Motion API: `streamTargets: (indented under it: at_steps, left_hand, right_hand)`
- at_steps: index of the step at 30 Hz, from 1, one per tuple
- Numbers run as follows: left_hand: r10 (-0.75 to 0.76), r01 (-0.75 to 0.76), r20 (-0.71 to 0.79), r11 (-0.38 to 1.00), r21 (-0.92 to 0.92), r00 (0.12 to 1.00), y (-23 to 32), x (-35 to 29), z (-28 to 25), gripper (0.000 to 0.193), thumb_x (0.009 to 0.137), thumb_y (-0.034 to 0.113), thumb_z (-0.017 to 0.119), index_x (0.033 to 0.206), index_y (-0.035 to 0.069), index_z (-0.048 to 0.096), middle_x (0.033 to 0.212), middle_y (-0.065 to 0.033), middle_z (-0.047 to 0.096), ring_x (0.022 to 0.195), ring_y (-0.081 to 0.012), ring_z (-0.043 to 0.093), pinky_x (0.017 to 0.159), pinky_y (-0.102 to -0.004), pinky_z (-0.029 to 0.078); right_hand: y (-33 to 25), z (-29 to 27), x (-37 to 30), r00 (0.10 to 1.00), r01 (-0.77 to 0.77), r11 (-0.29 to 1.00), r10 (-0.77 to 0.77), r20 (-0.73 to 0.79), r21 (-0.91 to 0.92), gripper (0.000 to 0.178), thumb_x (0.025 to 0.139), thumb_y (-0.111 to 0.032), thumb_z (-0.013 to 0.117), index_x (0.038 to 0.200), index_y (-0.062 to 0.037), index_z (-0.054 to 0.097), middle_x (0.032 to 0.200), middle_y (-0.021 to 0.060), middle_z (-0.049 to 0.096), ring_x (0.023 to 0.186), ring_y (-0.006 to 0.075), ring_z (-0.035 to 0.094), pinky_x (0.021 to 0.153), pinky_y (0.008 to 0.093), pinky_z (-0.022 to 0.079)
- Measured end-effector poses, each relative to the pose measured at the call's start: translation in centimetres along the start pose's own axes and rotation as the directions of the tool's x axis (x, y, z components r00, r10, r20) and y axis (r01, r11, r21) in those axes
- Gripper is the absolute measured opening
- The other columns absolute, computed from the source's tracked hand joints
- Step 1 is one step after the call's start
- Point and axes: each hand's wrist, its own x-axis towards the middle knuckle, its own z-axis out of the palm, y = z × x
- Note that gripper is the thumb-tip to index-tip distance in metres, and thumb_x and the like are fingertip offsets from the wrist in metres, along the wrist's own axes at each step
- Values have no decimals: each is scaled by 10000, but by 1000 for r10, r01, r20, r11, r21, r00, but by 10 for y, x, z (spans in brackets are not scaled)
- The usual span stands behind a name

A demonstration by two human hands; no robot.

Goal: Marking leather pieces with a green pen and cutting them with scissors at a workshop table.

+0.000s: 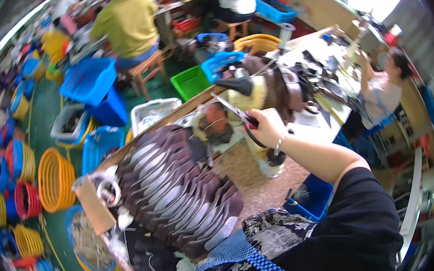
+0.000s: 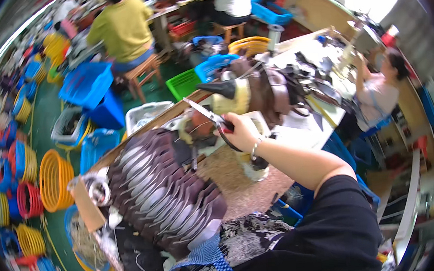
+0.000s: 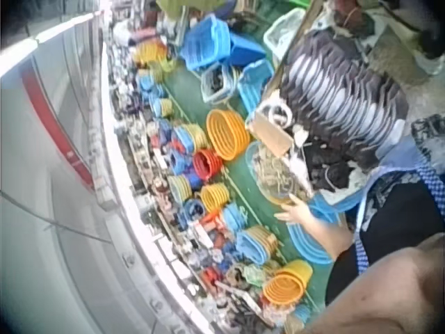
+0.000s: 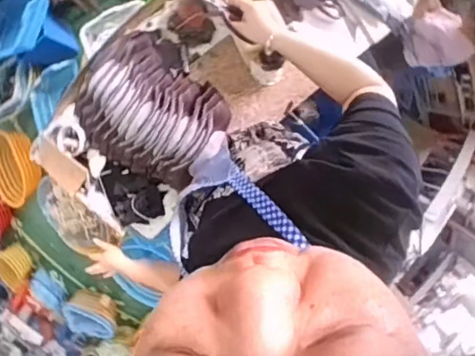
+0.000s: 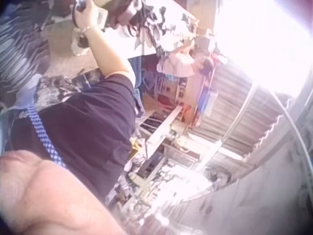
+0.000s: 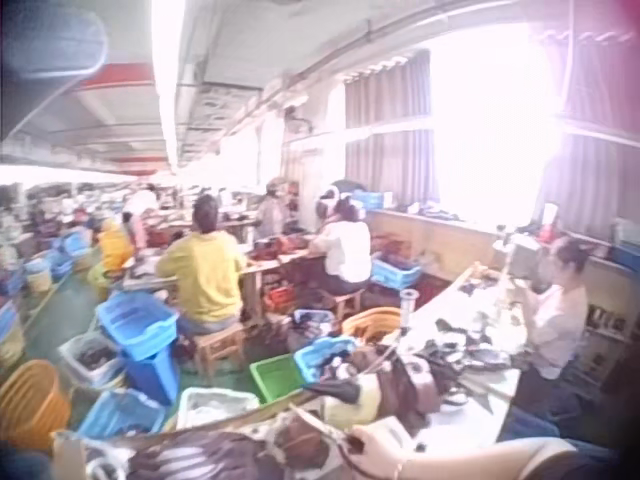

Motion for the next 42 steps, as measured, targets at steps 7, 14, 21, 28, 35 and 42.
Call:
streamTargets:
  at_steps: [7,14,21,28,35,42]
  left_hand:
    - [223,-19,145,601,-799,964,81,-7,-47,411,824,266,620,1101,-29,549,1046,-214,581,975,-382,543,863,-434,429]
    - [478,-148,167,553,-820,862,148,-40,-96,228,820,170,602,908,-36,566,863,-159,575,799,-276,564,717,-373,443]
    - [556,-247,58,457,-854,829,230,-42,-163,154,753,58,633,858,-36,571,832,-149,578,758,-283,570,713,-349,456]
    - [557,-38,83,202,-979,826,294,-29,-180,126,785,51,628,882,-20,591,818,-104,615,747,-181,605,707,-291,480]
    - [706,223,100,-84,-971,701,374,-59,-223,93,807,45,626,887,1,609,846,-49,621,749,-110,596,701,-240,479]
    - [766,90,78,26,-996,638,345,-93,-232,107,799,12,622,906,2,611,824,-47,623,747,-101,607,694,-217,475]
  right_hand:
    - [175,-96,114,779,-302,934,358,-515,193,287,776,-304,625,930,-62,633,791,170,638,725,299,620,662,356,473]
    - [230,-128,195,896,99,983,-155,-416,-153,260,734,-183,642,969,-82,597,787,139,632,750,306,617,675,381,481]
    - [252,-126,221,980,125,881,-182,-81,-457,225,750,-151,607,972,-119,614,841,141,637,828,311,621,718,385,483]
    - [209,-149,207,914,17,998,-43,-403,-68,248,748,-181,654,933,-53,551,789,158,616,749,338,608,678,394,485]
    - [257,-143,218,964,169,941,-220,-152,-293,220,746,-190,634,942,-106,582,841,115,639,821,291,619,717,388,477]
    - [280,-117,235,987,-3,961,-42,-154,-277,311,724,-231,663,975,-90,546,844,145,630,828,314,612,713,404,471]
